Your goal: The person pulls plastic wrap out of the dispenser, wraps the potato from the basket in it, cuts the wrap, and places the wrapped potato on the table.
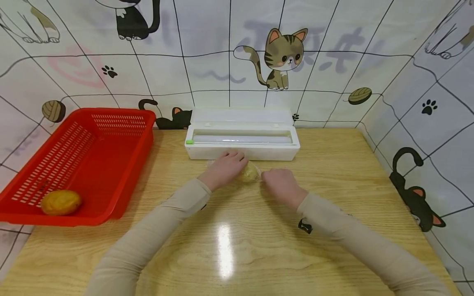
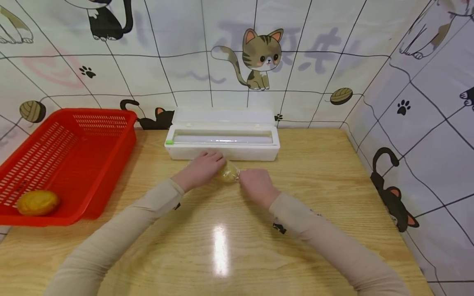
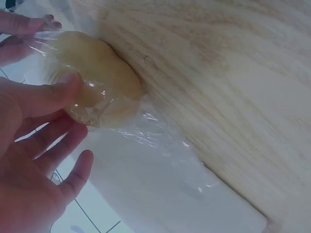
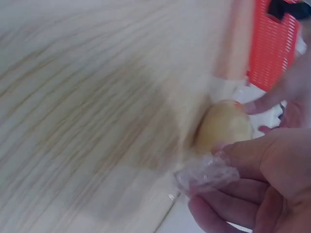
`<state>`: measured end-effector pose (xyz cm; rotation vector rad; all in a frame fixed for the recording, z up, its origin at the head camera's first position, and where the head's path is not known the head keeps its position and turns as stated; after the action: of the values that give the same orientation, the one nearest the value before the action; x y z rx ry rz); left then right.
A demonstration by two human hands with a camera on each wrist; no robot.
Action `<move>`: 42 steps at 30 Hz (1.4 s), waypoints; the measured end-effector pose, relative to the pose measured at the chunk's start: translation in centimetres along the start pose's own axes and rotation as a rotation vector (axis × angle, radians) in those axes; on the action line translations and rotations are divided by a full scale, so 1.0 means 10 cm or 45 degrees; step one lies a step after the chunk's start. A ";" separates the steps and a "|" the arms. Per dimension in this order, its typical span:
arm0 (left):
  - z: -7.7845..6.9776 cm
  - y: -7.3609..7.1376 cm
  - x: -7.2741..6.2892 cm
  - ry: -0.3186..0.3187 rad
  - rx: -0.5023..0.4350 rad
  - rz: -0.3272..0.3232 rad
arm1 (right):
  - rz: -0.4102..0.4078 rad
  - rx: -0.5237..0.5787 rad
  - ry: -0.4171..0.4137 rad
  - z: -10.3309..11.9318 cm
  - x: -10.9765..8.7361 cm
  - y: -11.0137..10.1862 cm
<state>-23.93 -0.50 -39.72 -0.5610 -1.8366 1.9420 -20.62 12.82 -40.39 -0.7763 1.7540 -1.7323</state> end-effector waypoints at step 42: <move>-0.13 0.04 -0.07 0.134 0.079 -0.011 | 0.087 0.819 0.037 -0.28 0.04 0.05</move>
<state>-22.63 0.16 -40.16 -0.6220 -1.7058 1.9189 -22.90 14.46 -40.79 -0.4004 1.1024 -2.0893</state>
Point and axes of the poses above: each hand's wrist, its own x-axis towards the middle knuckle, its own y-axis out of the palm, z = x × y, the point moved 5 cm from there along x, towards the middle knuckle, and after that the axes turned 14 degrees about -y, right-handed, at the moved point
